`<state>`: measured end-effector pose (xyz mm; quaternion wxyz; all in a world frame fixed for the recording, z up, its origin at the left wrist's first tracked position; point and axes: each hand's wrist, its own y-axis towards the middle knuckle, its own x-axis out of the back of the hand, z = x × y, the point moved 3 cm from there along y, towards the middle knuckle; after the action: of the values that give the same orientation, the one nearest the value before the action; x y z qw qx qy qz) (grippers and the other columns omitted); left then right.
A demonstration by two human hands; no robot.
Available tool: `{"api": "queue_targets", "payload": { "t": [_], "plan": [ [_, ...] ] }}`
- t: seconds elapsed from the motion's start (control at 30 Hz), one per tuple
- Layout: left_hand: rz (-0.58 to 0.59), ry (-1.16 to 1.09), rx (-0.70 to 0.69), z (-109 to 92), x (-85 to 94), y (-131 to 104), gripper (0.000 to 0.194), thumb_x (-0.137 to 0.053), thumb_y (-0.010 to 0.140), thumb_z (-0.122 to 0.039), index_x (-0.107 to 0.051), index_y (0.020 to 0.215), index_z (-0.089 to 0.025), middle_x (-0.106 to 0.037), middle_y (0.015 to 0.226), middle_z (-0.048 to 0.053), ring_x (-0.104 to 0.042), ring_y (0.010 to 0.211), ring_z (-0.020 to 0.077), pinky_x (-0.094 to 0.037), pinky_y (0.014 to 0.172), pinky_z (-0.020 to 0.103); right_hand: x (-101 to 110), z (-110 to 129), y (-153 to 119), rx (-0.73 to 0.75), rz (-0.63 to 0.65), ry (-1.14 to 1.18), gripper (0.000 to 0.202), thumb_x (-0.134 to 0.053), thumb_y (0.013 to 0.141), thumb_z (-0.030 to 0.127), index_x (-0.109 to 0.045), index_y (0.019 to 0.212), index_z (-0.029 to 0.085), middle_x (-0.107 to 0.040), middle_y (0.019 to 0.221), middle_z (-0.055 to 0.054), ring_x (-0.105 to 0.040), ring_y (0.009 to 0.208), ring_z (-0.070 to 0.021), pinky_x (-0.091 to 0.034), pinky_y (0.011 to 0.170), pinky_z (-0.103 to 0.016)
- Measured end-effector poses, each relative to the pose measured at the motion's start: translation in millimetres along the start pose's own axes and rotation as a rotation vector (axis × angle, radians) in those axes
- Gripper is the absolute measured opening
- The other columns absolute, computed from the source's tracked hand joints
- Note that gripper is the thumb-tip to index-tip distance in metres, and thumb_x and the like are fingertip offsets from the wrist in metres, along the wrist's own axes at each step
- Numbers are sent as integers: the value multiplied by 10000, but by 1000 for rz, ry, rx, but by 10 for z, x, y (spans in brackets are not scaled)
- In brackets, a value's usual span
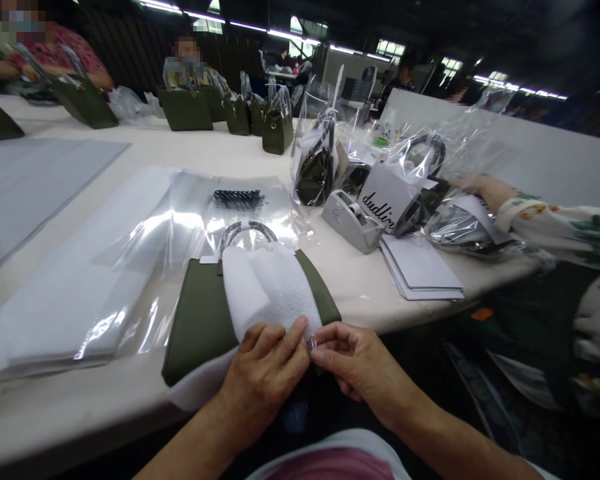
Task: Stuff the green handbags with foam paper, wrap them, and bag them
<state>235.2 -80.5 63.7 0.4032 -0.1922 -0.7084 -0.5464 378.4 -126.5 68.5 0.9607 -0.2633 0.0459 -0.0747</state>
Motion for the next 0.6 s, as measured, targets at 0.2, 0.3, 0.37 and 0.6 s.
{"api": "queue_targets", "payload": {
  "t": [0.2, 0.3, 0.37, 0.6],
  "plan": [
    [-16, -4, 14, -3, 20, 34, 123, -504, 858, -146, -598, 938, -136, -581, 1166, 47, -500, 839, 184, -368, 791, 334, 26, -213, -71, 80, -185, 159, 448, -696, 638, 341, -346, 884, 210, -555, 611, 82, -311, 296, -25, -219, 260, -126],
    [29, 15, -12, -8, 27, 13, 239, -497, 869, -178, -569, 1096, -151, -564, 1191, 55, -498, 860, 192, -366, 800, 342, 3, -320, -25, 67, -226, 245, 451, -696, 631, 364, -309, 810, 217, -491, 518, 114, -272, 289, -24, -211, 267, -130],
    [64, 28, -33, -7, 25, -9, 273, -479, 873, -176, -558, 1134, -167, -537, 1225, 65, -495, 897, 206, -363, 820, 356, -18, -388, 22, 87, -273, 232, 437, -681, 648, 393, -306, 787, 217, -446, 474, 122, -268, 291, -30, -206, 273, -135],
    [126, 96, -125, -6, -16, -40, 324, -401, 864, -154, -565, 1137, -210, -500, 1256, 102, -477, 958, 239, -332, 861, 388, -13, -835, 271, 166, -419, 61, 361, -649, 687, 399, -355, 742, 197, -478, 494, 79, -364, 380, -56, -278, 374, -168]
  ]
}}
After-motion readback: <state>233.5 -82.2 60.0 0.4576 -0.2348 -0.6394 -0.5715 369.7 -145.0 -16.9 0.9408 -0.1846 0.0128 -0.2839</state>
